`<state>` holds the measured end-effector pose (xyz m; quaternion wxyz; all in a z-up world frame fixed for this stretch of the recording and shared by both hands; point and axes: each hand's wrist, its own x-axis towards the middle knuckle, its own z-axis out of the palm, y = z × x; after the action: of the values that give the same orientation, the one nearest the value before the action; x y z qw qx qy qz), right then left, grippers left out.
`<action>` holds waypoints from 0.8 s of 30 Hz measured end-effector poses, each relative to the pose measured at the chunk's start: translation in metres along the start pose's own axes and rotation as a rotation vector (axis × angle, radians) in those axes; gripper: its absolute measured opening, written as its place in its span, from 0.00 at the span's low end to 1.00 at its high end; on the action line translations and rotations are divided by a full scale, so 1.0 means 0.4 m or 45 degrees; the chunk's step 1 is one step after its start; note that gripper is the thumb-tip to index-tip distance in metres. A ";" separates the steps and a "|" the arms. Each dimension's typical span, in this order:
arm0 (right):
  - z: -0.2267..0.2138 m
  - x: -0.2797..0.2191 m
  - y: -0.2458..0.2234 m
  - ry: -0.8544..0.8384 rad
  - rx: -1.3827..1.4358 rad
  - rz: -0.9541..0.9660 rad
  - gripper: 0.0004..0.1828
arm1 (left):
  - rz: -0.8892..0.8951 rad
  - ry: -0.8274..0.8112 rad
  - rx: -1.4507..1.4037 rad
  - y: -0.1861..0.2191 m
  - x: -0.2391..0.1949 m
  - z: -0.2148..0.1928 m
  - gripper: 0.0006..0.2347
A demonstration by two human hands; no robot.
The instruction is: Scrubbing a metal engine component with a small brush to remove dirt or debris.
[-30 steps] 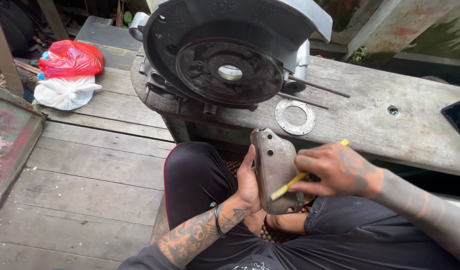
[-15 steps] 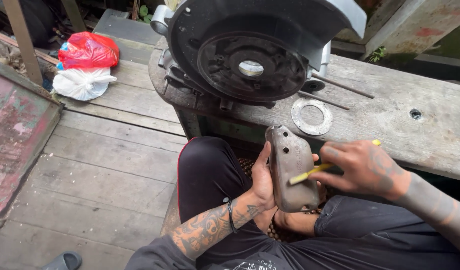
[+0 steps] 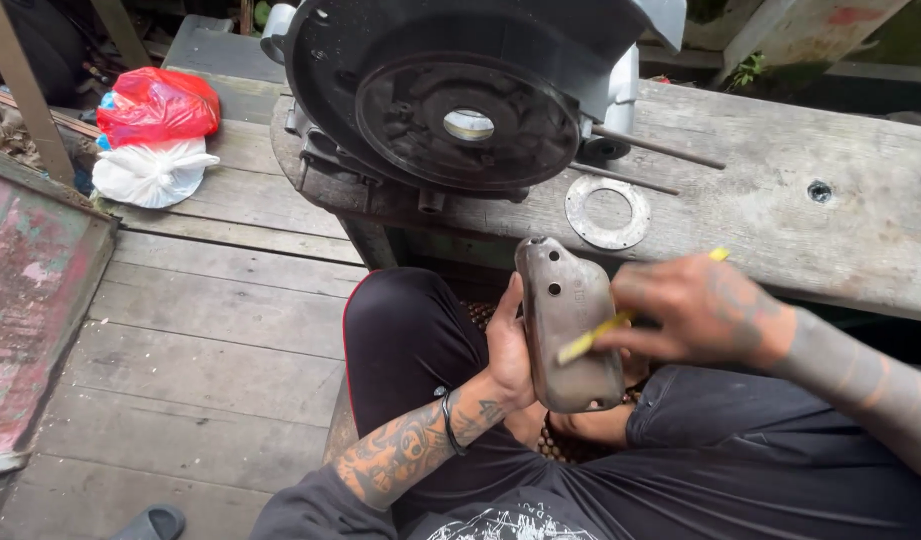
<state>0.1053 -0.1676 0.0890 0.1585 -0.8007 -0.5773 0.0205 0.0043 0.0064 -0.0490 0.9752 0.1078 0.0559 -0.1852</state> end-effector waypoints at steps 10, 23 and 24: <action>0.022 -0.012 0.011 -0.030 -0.073 -0.122 0.21 | 0.042 0.038 0.057 -0.001 -0.001 -0.005 0.36; 0.034 -0.028 0.043 0.079 -0.244 0.092 0.23 | 0.028 -0.204 -0.096 -0.003 0.002 -0.015 0.37; 0.033 -0.032 0.058 0.082 -0.358 0.160 0.24 | 0.036 -0.182 -0.085 0.001 0.009 -0.011 0.38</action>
<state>0.1195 -0.1831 0.0679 0.0618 -0.8497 -0.5180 -0.0764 0.0074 0.0067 -0.0539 0.9822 0.0625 -0.0094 -0.1769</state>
